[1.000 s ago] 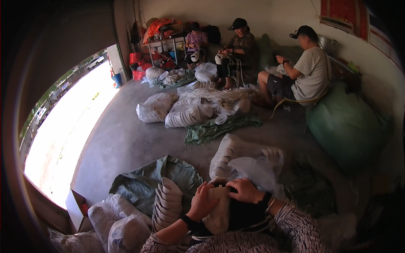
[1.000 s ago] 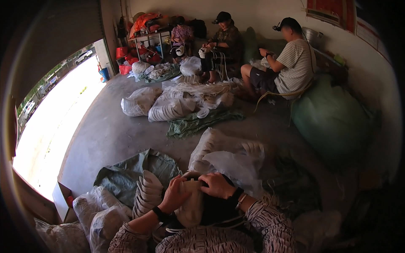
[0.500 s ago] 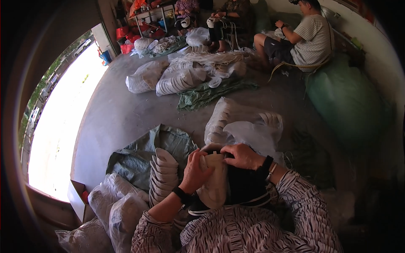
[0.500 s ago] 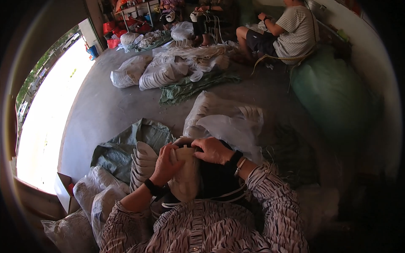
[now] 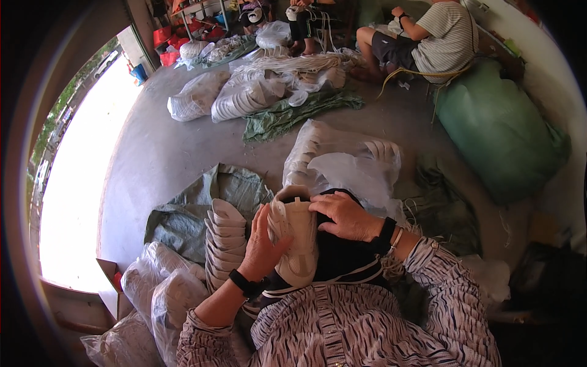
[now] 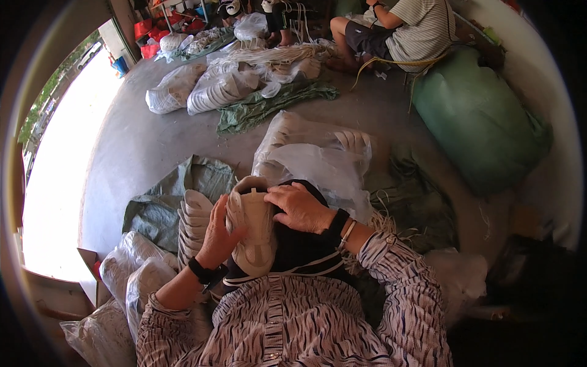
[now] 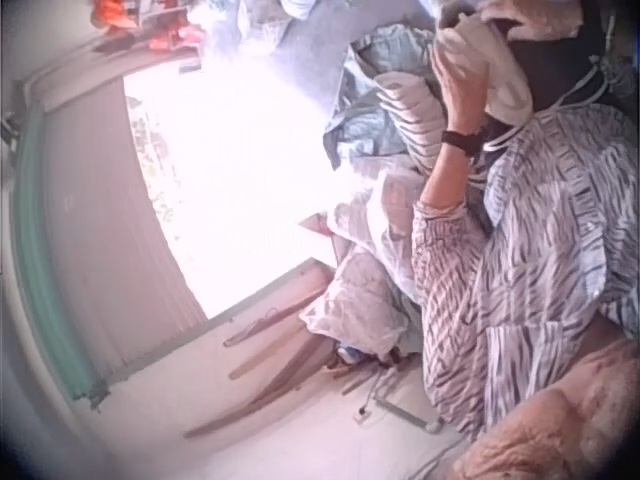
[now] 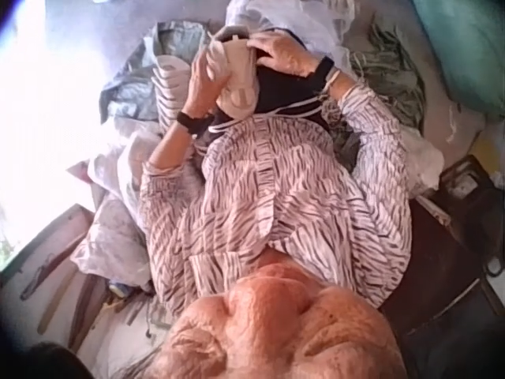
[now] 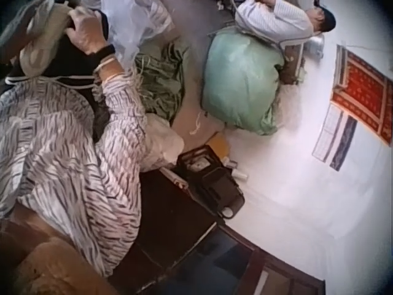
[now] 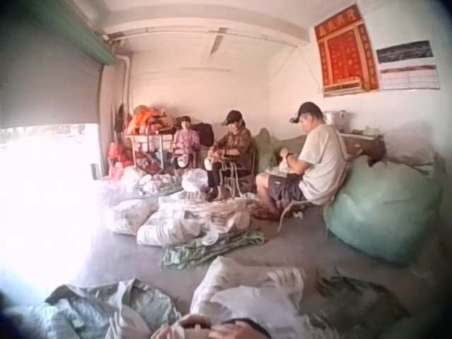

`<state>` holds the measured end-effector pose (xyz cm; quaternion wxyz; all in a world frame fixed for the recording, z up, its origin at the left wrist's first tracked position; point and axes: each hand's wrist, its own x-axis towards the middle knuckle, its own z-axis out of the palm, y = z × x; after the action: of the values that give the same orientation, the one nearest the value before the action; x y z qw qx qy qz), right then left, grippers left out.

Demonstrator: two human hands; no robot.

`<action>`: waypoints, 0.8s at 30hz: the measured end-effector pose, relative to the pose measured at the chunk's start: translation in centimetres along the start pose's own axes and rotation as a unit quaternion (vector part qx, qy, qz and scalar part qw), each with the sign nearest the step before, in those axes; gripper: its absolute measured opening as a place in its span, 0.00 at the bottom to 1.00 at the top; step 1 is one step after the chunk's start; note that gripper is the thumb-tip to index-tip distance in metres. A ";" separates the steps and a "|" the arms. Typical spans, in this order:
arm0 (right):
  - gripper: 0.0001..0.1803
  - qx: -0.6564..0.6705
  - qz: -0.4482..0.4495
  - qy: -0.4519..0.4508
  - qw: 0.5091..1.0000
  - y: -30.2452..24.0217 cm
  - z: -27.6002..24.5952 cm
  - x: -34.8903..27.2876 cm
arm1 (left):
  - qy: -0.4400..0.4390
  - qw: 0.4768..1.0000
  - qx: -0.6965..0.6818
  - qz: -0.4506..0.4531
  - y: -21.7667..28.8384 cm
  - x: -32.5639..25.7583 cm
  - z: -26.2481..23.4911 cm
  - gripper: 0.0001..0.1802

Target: Lacing and tying the laces of a cream-colored athletic shoe.

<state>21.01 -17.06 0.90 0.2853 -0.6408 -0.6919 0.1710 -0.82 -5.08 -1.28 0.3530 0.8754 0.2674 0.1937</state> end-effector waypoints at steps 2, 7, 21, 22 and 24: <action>0.20 -0.022 -0.016 -0.003 1.000 -2.4 -1.5 -2.5 | -0.039 0.997 -0.039 -0.049 0.7 -3.2 -1.1 0.35; 0.05 -0.158 -0.100 -0.070 0.980 -4.0 0.7 -8.8 | -0.124 0.986 0.057 -0.091 2.9 -11.3 -3.4 0.20; 0.05 0.287 0.094 0.008 0.953 -11.5 -2.4 -6.7 | -0.220 0.942 -0.255 -0.009 11.2 -5.2 -2.8 0.19; 0.06 0.368 0.169 -0.009 0.914 -11.4 -3.1 -6.3 | -0.157 0.956 -0.245 -0.026 11.8 -4.7 -2.6 0.13; 0.09 0.440 0.233 0.003 0.867 -10.0 -5.2 -6.8 | -0.170 0.968 -0.179 0.053 10.1 -4.5 -2.9 0.10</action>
<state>16.41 -25.63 9.78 0.4922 -0.5917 -0.3744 0.5172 -2.51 -12.52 7.29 0.5332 0.8312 0.1176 0.1051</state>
